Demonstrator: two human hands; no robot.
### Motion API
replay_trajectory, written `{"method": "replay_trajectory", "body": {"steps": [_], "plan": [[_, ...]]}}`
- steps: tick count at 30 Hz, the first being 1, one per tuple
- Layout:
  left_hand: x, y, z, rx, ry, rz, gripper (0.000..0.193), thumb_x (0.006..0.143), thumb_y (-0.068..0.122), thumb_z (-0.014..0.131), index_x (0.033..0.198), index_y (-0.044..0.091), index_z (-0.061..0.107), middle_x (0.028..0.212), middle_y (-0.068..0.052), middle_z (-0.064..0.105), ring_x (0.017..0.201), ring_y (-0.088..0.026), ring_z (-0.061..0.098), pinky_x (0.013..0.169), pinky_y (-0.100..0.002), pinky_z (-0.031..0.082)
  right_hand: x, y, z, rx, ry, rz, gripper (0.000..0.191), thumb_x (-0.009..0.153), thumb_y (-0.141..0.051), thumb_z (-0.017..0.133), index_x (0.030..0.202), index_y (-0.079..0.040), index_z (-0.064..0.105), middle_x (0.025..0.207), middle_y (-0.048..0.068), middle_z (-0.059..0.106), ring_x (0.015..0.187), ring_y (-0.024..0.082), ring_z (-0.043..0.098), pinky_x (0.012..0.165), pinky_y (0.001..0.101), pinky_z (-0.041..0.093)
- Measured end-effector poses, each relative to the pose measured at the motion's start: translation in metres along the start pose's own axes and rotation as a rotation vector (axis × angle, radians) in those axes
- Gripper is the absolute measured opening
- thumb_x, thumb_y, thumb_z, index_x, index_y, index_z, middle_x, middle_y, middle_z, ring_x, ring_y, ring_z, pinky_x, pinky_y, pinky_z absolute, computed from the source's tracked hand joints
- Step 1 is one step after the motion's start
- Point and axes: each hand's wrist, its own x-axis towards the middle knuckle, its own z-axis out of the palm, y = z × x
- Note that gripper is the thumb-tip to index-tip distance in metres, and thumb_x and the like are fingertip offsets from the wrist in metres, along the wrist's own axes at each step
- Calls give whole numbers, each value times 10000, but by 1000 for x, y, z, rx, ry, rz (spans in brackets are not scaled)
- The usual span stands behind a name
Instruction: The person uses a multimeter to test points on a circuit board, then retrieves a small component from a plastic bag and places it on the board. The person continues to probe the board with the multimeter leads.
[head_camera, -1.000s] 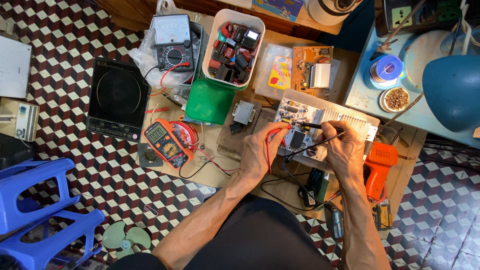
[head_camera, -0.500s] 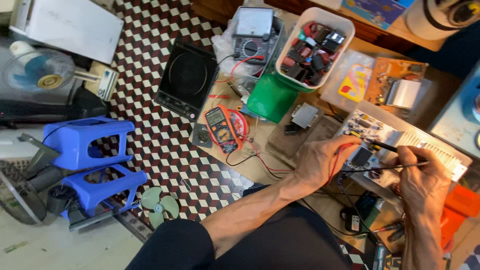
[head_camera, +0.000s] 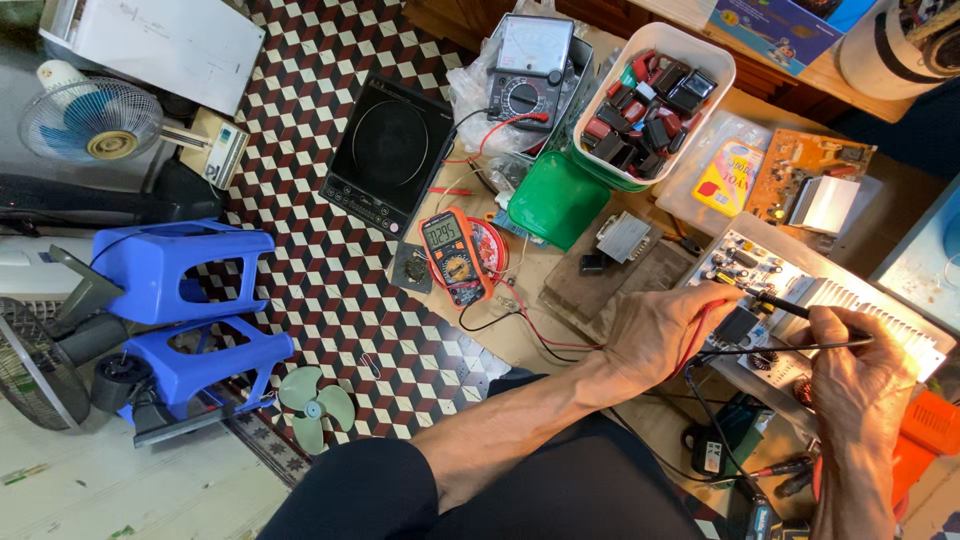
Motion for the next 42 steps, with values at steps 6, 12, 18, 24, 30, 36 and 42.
{"method": "replay_trajectory", "body": {"steps": [6,12,18,24,30,36,42], "plan": [[0,-3,2,-41,-38,-8,206,1044,211,672,1233,128,683,941,-90,750,787,-194,748,656,-316,572,-2,-1,0,-22,0,42,277,1096,-280,660,1176,-14,675,884,63,687,679,90,563,468,272,434],[-1,-2,1,-15,-60,-50,210,1032,211,687,1226,131,695,898,-89,748,747,-188,743,636,-320,559,4,11,-1,-36,-3,-9,270,1113,-260,666,1188,-1,675,892,77,700,677,102,553,489,278,413],[-2,3,-5,-20,-11,-6,173,1064,201,663,1225,143,687,930,-100,743,798,-238,750,695,-340,570,7,21,-3,-67,1,-27,264,1103,-275,661,1160,-18,686,884,64,696,678,88,562,495,277,425],[-1,5,-4,-37,-17,-51,172,1051,216,668,1209,150,688,979,-101,744,847,-248,759,696,-342,575,5,17,-2,-54,-8,-25,258,1113,-291,666,1165,-39,688,894,46,698,682,80,551,521,276,428],[-2,4,-4,-47,-22,-39,178,1052,216,662,1215,146,682,989,-99,744,851,-245,759,705,-344,577,-1,6,-1,-24,-3,27,246,1103,-283,658,1175,-49,680,890,41,693,683,78,547,500,273,432],[3,9,-4,-15,-19,-38,155,1051,214,671,1187,143,694,956,-102,744,810,-241,752,680,-347,566,4,13,-1,7,-13,44,231,1106,-279,643,1166,-59,682,888,44,697,703,93,581,517,265,450],[4,22,3,-16,-28,-122,163,986,193,712,1147,180,735,863,-97,750,698,-234,747,625,-351,558,12,23,-18,66,-11,-20,217,1051,-246,647,1120,-45,693,833,58,706,613,94,557,504,258,413]]}}
